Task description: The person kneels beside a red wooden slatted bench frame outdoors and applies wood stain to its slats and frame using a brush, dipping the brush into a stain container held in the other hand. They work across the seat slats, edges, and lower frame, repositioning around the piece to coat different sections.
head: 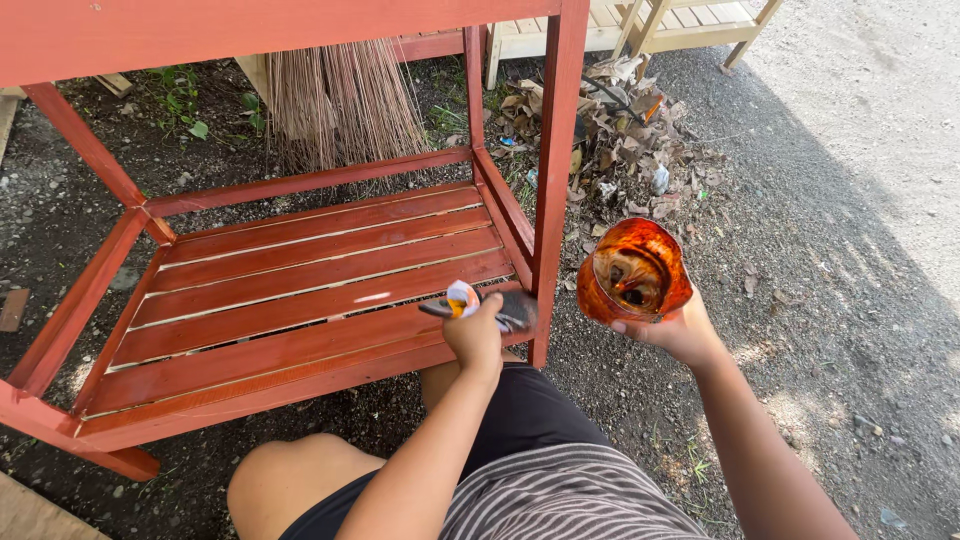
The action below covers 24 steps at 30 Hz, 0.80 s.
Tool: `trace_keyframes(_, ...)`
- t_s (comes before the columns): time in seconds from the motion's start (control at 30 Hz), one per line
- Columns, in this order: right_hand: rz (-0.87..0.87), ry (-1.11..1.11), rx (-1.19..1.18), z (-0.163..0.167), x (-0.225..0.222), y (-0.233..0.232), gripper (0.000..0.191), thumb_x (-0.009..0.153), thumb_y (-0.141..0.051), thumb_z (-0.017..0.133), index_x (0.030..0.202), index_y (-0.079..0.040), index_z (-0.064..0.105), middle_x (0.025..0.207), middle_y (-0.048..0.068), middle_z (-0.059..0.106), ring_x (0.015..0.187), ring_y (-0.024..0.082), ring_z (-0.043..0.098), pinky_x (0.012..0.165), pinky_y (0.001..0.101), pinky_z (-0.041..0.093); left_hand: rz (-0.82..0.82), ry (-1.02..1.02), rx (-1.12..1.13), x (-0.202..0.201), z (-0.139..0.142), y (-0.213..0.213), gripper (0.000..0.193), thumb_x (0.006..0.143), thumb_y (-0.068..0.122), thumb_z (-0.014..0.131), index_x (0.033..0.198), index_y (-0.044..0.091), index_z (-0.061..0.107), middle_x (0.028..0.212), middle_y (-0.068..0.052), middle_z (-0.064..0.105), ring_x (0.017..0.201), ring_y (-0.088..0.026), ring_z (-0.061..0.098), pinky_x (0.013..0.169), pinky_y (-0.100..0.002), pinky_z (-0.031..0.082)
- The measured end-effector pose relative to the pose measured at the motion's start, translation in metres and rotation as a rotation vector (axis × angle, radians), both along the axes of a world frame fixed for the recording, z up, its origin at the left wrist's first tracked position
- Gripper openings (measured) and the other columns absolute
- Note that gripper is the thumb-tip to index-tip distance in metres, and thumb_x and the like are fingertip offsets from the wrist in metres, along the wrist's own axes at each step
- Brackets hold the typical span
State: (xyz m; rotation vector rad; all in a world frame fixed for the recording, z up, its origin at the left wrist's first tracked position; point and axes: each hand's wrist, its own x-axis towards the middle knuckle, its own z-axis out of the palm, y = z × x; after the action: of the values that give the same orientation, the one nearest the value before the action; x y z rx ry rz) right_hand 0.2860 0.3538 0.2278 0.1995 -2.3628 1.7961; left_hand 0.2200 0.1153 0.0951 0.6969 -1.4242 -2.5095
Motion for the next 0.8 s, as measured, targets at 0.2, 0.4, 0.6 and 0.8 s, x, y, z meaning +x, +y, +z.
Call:
trace_keyframes(0.2,-0.095,-0.079,0.082,-0.006,0.007,0.012,0.090,0.058,-0.033,0.094,0.135,-0.005,0.059,0.129,0.008,0.070,0.121,0.021,0.066,0.107,0.0409,0.052,-0.069,-0.091,-0.325,0.008,0.012,0.005,0.022,0.074,0.006,0.081,0.087,0.003,0.064,0.079,-0.001,0.068,0.070,-0.011,0.066,0.065,-0.031,0.053)
trace_keyframes(0.4,-0.117,-0.091,0.128,-0.011,0.011,0.017,0.091,0.058,-0.036,0.093,0.136,-0.005,0.059,0.130,0.008,0.070,0.122,0.022,0.066,0.107,0.0408,0.051,-0.106,0.112,-0.756,0.015,0.021,0.012,0.017,0.080,0.014,0.080,0.085,0.002,0.068,0.075,-0.015,0.072,0.075,-0.029,0.075,0.065,-0.041,0.056)
trace_keyframes(0.6,0.007,-0.032,0.027,-0.012,0.009,0.007,0.090,0.061,-0.034,0.093,0.138,-0.005,0.057,0.132,0.008,0.068,0.124,0.022,0.065,0.108,0.0405,0.051,-0.201,0.200,-0.792,0.008,0.033,-0.022,0.010,0.078,0.013,0.074,0.085,0.006,0.075,0.076,-0.015,0.076,0.076,-0.029,0.078,0.066,-0.041,0.058)
trace_keyframes(0.8,0.087,-0.077,0.046,-0.029,0.002,-0.007,0.091,0.059,-0.024,0.094,0.138,-0.003,0.056,0.131,0.009,0.068,0.122,0.021,0.064,0.107,0.0398,0.051,-0.122,-0.038,-0.967,0.010,0.031,-0.108,0.017,0.074,0.014,0.081,0.083,0.001,0.074,0.075,-0.019,0.074,0.075,-0.033,0.077,0.065,-0.043,0.057)
